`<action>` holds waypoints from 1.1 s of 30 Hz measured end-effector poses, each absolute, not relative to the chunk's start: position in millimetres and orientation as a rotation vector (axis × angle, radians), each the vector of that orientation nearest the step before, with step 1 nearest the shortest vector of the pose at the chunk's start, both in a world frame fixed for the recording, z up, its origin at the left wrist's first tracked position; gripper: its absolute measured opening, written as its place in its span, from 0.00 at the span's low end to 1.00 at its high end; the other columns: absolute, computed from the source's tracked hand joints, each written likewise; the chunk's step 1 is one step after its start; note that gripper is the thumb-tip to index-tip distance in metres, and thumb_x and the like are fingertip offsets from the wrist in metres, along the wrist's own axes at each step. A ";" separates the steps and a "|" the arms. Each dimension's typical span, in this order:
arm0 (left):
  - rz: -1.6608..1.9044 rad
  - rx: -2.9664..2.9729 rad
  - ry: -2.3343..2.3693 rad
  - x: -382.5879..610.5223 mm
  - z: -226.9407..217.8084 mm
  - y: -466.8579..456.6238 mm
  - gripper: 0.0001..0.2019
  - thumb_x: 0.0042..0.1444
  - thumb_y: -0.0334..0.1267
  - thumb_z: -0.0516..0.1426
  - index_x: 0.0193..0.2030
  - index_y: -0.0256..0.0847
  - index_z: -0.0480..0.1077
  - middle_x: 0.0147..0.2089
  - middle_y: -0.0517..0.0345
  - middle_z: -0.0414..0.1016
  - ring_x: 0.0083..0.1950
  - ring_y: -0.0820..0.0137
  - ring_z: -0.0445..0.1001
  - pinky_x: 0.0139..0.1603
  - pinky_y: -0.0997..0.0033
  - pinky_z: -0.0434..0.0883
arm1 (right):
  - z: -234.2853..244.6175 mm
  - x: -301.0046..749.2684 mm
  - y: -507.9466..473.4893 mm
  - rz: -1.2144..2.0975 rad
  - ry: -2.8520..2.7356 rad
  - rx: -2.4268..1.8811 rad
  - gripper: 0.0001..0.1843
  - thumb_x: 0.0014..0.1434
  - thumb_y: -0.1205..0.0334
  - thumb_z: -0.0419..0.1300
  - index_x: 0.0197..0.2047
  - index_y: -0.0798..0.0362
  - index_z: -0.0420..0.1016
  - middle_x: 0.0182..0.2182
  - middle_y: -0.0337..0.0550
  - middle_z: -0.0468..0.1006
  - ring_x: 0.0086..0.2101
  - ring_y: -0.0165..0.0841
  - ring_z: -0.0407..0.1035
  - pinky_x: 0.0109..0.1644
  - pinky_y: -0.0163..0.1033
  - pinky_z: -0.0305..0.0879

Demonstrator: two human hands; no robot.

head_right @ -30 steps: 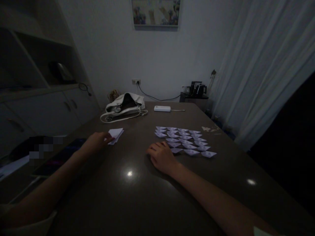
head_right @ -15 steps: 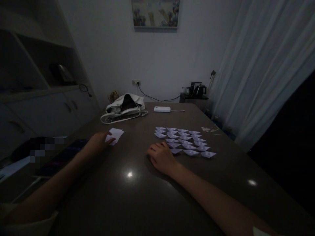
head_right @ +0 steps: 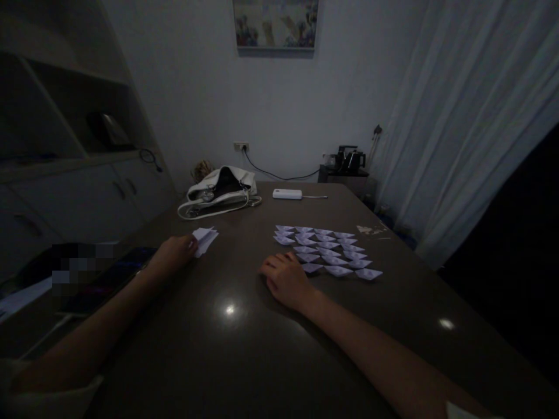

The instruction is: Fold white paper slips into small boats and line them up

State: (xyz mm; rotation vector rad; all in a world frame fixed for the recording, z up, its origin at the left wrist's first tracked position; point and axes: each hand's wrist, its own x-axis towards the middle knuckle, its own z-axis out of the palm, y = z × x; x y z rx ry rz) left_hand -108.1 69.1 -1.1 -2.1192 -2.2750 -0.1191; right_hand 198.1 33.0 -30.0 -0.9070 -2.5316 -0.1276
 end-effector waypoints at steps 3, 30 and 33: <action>-0.134 -2.026 -2.287 -107.0 2.8 66.3 0.16 0.61 0.34 0.45 0.40 0.31 0.72 0.39 0.34 0.77 0.41 0.51 0.77 0.38 0.62 0.70 | -30.4 197.9 34.0 -0.129 -2.531 -0.906 0.11 0.56 0.73 0.56 0.41 0.54 0.74 0.39 0.44 0.75 0.40 0.36 0.66 0.45 0.41 0.51; -1.313 -3.081 -2.048 -29.0 -14.5 36.5 0.16 0.53 0.49 0.56 0.34 0.35 0.70 0.32 0.54 0.75 0.34 0.66 0.73 0.34 0.70 0.68 | -44.9 192.8 47.5 1.026 -1.744 -0.997 0.07 0.54 0.60 0.60 0.27 0.54 0.70 0.20 0.37 0.72 0.18 0.27 0.65 0.20 0.30 0.58; -1.179 -3.052 -1.980 -30.6 -15.4 37.7 0.15 0.54 0.48 0.55 0.33 0.35 0.71 0.31 0.55 0.75 0.33 0.66 0.72 0.32 0.71 0.67 | -43.4 191.4 43.2 1.040 -1.794 -1.005 0.06 0.54 0.61 0.59 0.30 0.54 0.68 0.21 0.37 0.72 0.18 0.27 0.65 0.20 0.30 0.58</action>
